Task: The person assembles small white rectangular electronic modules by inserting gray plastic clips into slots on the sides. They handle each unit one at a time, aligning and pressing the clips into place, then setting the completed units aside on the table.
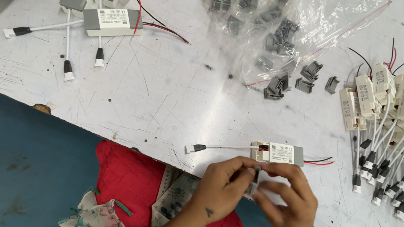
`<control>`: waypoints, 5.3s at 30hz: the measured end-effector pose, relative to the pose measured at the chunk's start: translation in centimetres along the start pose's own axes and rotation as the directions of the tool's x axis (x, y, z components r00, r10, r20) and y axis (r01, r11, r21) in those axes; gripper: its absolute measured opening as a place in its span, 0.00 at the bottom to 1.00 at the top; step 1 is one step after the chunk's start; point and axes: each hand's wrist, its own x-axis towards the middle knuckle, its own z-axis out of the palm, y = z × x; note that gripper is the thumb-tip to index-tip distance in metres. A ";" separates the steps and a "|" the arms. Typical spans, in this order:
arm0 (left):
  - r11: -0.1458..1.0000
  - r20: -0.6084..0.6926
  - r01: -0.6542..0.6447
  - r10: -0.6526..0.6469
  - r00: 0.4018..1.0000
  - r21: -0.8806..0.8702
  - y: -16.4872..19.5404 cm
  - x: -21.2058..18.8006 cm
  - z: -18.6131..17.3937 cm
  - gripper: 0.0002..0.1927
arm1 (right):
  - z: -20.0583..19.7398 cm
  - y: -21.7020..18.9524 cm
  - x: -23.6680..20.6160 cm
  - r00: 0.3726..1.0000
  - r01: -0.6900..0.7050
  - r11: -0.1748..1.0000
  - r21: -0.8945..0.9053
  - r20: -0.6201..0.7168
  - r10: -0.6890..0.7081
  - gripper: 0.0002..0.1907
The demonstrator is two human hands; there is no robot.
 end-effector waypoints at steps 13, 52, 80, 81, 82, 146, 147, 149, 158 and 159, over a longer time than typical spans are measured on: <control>0.957 -0.041 -0.163 0.178 0.983 0.239 1.9 -3.0 0.1 0.13 | -0.2 -0.3 -3.0 0.966 -0.239 0.968 0.079 0.117 0.229 0.18; 0.316 0.340 -0.537 0.506 0.793 0.782 2.4 3.7 -2.7 0.31 | -0.7 5.6 3.5 0.970 0.124 0.989 -0.086 0.222 -0.102 0.21; 0.237 0.350 -0.588 0.614 0.707 0.773 2.7 4.2 -3.5 0.18 | 0.7 4.0 3.6 0.978 -0.018 0.997 -0.075 0.208 0.033 0.25; 0.218 0.356 -0.601 0.635 0.686 0.769 2.7 4.1 -3.6 0.17 | 0.6 3.9 3.5 0.977 -0.028 0.997 -0.075 0.208 0.043 0.26; 0.199 0.362 -0.613 0.655 0.664 0.765 2.7 4.1 -3.5 0.17 | 0.5 3.7 3.5 0.977 -0.039 0.996 -0.075 0.208 0.054 0.26; 0.321 0.041 -0.586 0.853 0.520 0.744 0.6 0.0 -1.4 0.24 | 6.8 5.2 4.3 0.629 -0.485 -0.167 0.858 0.475 0.615 0.30; 0.388 0.006 -0.548 0.813 0.583 0.741 0.6 -0.1 -1.2 0.25 | 7.5 4.6 4.0 0.546 -0.467 -0.173 0.867 0.437 0.715 0.27; 0.479 -0.034 -0.469 0.725 0.688 0.742 0.9 0.1 -1.6 0.24 | 8.0 4.0 3.5 0.532 -0.418 -0.021 0.908 0.264 0.805 0.22; 0.448 0.145 -0.435 0.548 0.824 0.781 2.0 2.7 -5.0 0.21 | 5.7 6.3 3.7 0.886 -0.204 0.821 0.533 -0.257 0.387 0.30; 0.443 0.150 -0.435 0.544 0.826 0.784 1.8 2.7 -4.7 0.21 | 6.6 6.8 4.4 0.899 -0.261 0.860 0.439 -0.215 0.382 0.32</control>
